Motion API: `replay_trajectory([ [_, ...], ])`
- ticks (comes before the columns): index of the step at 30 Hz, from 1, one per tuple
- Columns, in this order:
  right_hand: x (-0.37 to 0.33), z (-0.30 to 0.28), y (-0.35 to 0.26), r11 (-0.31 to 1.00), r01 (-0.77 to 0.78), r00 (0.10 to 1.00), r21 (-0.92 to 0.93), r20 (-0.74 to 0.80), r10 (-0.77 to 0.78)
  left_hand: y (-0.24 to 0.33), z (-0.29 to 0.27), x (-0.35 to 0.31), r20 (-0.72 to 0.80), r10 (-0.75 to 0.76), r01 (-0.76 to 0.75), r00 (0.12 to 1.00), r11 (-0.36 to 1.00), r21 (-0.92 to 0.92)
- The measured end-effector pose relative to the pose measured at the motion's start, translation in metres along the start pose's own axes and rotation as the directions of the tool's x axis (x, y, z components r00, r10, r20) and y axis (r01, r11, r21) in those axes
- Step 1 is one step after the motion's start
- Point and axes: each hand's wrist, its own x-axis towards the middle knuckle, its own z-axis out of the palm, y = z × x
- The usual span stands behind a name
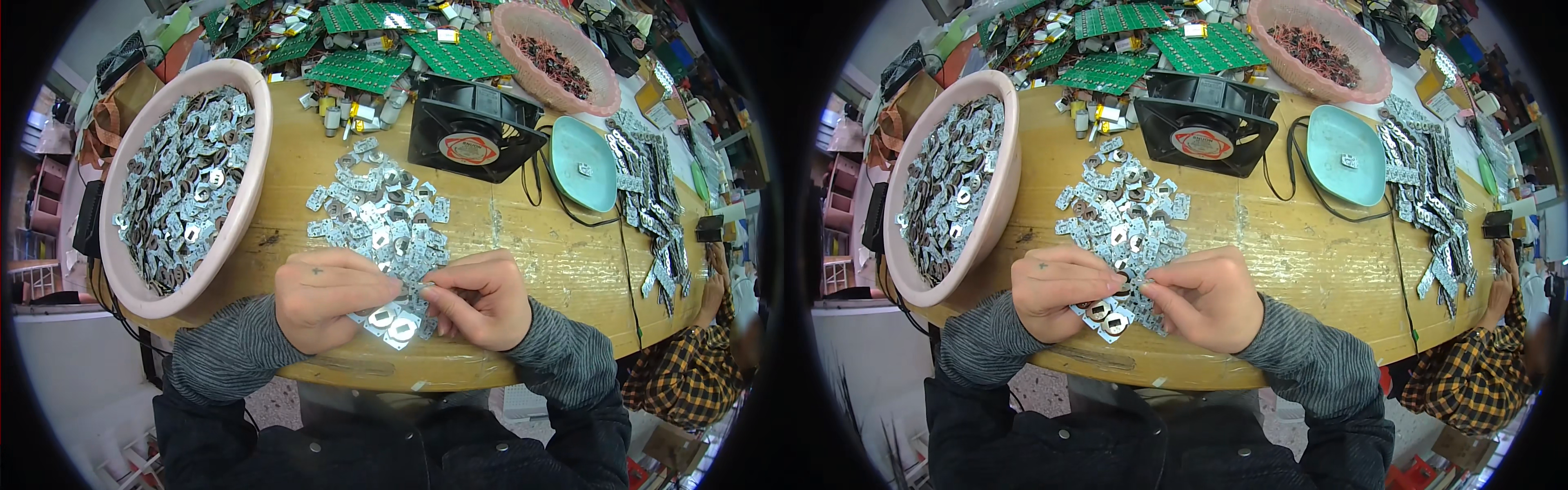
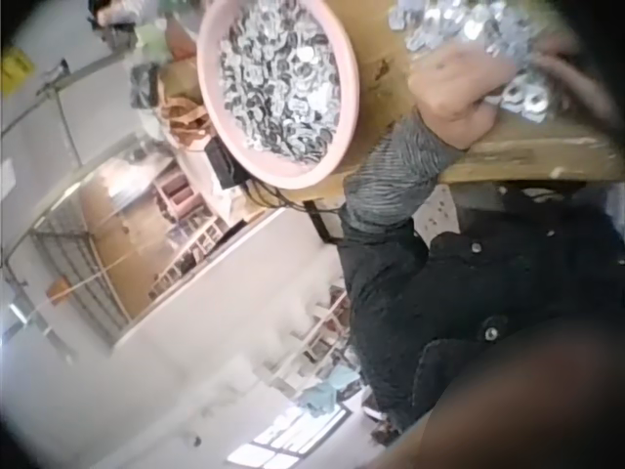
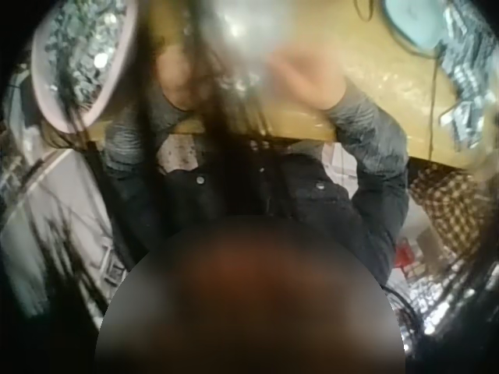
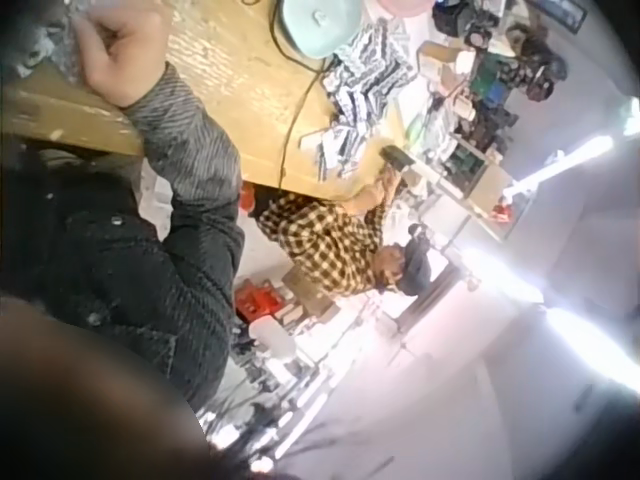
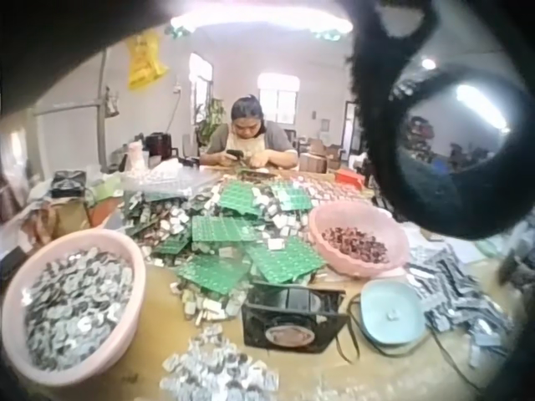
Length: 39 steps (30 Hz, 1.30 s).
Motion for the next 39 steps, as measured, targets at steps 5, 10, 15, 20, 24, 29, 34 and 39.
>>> replay_trajectory([
  [5, -0.002, 0.005, 0.0, 0.998, -0.033, 0.997, 0.057, -0.067, 0.037, -0.002, 0.001, -0.001, -0.008, 0.114, -0.114, 0.993, 0.993, -0.004],
  [10, 0.0, 0.003, -0.001, 0.99, -0.111, 0.989, 0.087, -0.09, 0.119, -0.002, -0.001, 0.002, 0.01, 0.111, -0.111, 0.994, 0.994, 0.019],
  [15, 0.005, 0.003, 0.007, 0.891, -0.281, 0.947, 0.358, -0.045, 0.317, -0.001, -0.001, 0.004, -0.046, -0.158, 0.158, 0.986, 0.987, -0.009],
  [20, 0.004, -0.005, 0.002, 0.928, -0.235, 0.961, 0.29, -0.072, 0.266, 0.002, 0.001, 0.002, -0.141, -0.369, 0.349, 0.919, 0.926, -0.144],
  [24, 0.006, -0.003, 0.014, 0.969, -0.246, 0.943, 0.032, -0.223, 0.246, -0.001, 0.007, 0.004, -0.131, -0.439, 0.408, 0.889, 0.888, -0.211],
  [29, 0.008, 0.0, 0.007, 0.994, -0.034, 0.987, -0.105, -0.159, 0.017, 0.005, 0.007, 0.003, -0.061, -0.552, 0.471, 0.832, 0.759, -0.449],
  [34, 0.008, 0.006, 0.004, 0.971, 0.118, 0.992, -0.206, -0.013, -0.124, 0.007, 0.005, 0.004, 0.039, -0.555, 0.515, 0.831, 0.739, -0.434],
  [39, 0.01, 0.013, 0.006, 0.939, 0.172, 0.983, -0.297, -0.016, -0.185, 0.005, 0.006, 0.004, 0.046, -0.589, 0.548, 0.807, 0.718, -0.429],
])
